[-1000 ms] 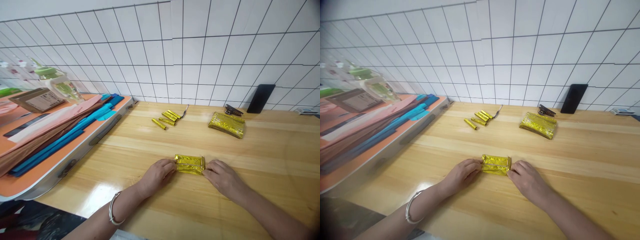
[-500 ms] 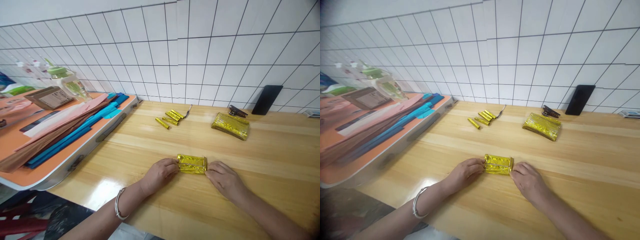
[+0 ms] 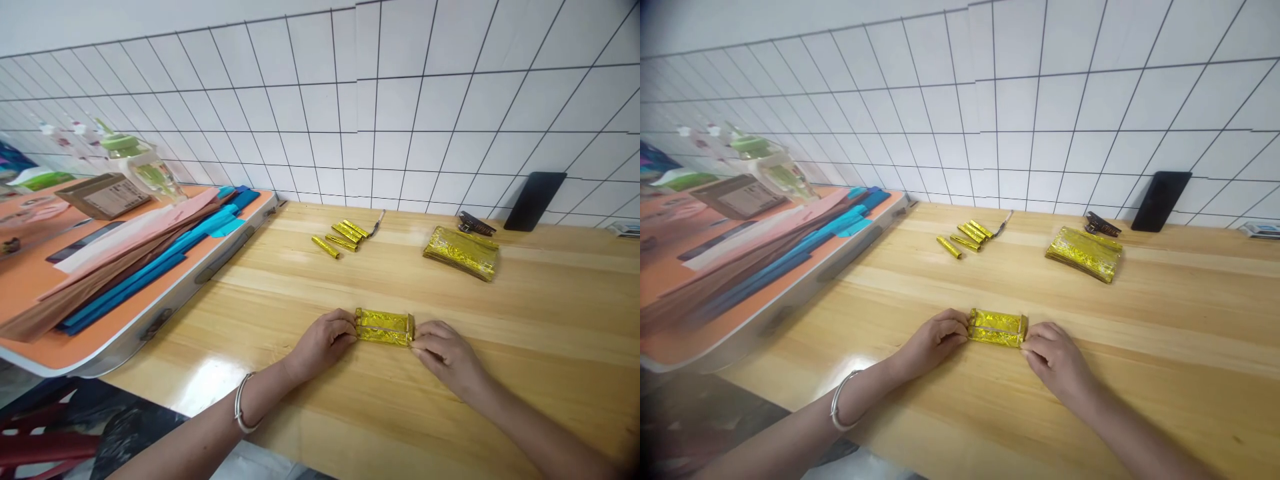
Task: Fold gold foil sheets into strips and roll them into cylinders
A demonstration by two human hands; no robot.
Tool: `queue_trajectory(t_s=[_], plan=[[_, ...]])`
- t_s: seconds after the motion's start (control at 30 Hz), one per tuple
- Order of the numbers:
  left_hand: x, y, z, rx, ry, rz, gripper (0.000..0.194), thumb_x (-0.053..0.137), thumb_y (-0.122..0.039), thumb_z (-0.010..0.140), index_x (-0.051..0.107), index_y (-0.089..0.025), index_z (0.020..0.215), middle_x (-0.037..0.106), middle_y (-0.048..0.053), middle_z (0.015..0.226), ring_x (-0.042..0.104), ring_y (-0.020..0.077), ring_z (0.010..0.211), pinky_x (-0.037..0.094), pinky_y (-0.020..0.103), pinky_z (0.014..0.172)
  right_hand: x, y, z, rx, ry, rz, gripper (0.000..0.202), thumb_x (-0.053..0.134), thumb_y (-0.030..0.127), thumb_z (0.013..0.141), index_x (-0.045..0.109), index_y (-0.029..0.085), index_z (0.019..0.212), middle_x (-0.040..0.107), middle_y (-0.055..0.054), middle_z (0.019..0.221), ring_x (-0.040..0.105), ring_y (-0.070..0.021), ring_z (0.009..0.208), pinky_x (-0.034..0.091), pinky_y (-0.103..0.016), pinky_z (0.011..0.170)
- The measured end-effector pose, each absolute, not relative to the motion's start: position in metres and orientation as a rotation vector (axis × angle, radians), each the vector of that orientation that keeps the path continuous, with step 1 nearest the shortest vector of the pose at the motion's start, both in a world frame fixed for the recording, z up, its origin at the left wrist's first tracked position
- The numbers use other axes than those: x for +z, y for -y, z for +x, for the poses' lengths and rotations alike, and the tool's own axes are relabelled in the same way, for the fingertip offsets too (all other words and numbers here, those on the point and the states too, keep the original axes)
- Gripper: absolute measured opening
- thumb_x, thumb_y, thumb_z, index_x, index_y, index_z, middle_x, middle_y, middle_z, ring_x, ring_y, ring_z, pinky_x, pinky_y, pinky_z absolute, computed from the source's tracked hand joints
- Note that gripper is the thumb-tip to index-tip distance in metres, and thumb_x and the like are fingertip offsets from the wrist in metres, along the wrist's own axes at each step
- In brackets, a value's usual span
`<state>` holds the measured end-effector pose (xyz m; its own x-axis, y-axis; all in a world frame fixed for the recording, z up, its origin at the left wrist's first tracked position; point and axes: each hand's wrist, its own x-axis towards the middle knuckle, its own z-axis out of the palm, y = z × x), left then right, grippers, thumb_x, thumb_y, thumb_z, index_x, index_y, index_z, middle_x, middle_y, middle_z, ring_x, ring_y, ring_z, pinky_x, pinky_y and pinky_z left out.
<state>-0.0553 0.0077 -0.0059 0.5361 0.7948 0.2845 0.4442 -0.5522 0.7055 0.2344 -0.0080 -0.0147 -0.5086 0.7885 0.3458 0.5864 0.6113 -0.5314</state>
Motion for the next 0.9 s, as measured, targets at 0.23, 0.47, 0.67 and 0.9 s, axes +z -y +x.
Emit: queue_trajectory(t_s=[0.23,0.47,0.67,0.9], plan=[[-0.008,-0.004,-0.053,0.832,-1.143,2.211,0.013,0.053,-0.019,0.086,0.064,-0.019,0.079,0.060,0.006,0.094,0.057,0.0178,0.097,0.047,0.032,0.087,-0.016,0.002,0.234,0.595,2.207,-1.112,0.008,0.057,0.018,0.079,0.062,0.023,0.076,0.061,-0.004,0.082,0.056,-0.0178,0.079,0.046,-0.032,0.068],[-0.006,0.001,-0.046,0.798,-1.312,2.226,0.011,0.054,-0.016,0.083,0.063,-0.020,0.078,0.060,0.005,0.103,0.055,0.0193,0.102,0.043,0.035,0.092,-0.009,0.005,0.229,0.507,2.230,-1.211,0.007,0.056,0.016,0.076,0.059,0.022,0.074,0.057,-0.003,0.085,0.052,-0.0191,0.081,0.042,-0.034,0.071],[-0.006,0.001,-0.042,0.790,-1.383,2.234,0.011,0.054,-0.015,0.081,0.062,-0.019,0.075,0.059,0.005,0.106,0.055,0.0199,0.101,0.042,0.036,0.091,-0.013,0.003,0.230,0.487,2.217,-1.189,0.007,0.058,0.014,0.073,0.058,0.022,0.072,0.056,-0.003,0.084,0.051,-0.0186,0.081,0.041,-0.034,0.071],[-0.007,-0.001,-0.040,0.825,-1.379,2.225,0.010,0.055,-0.013,0.078,0.061,-0.019,0.073,0.060,0.005,0.103,0.056,0.0194,0.098,0.044,0.035,0.089,-0.008,0.004,0.229,0.516,2.226,-1.204,0.008,0.057,0.014,0.074,0.057,0.022,0.072,0.056,-0.003,0.083,0.051,-0.0190,0.080,0.041,-0.035,0.071]])
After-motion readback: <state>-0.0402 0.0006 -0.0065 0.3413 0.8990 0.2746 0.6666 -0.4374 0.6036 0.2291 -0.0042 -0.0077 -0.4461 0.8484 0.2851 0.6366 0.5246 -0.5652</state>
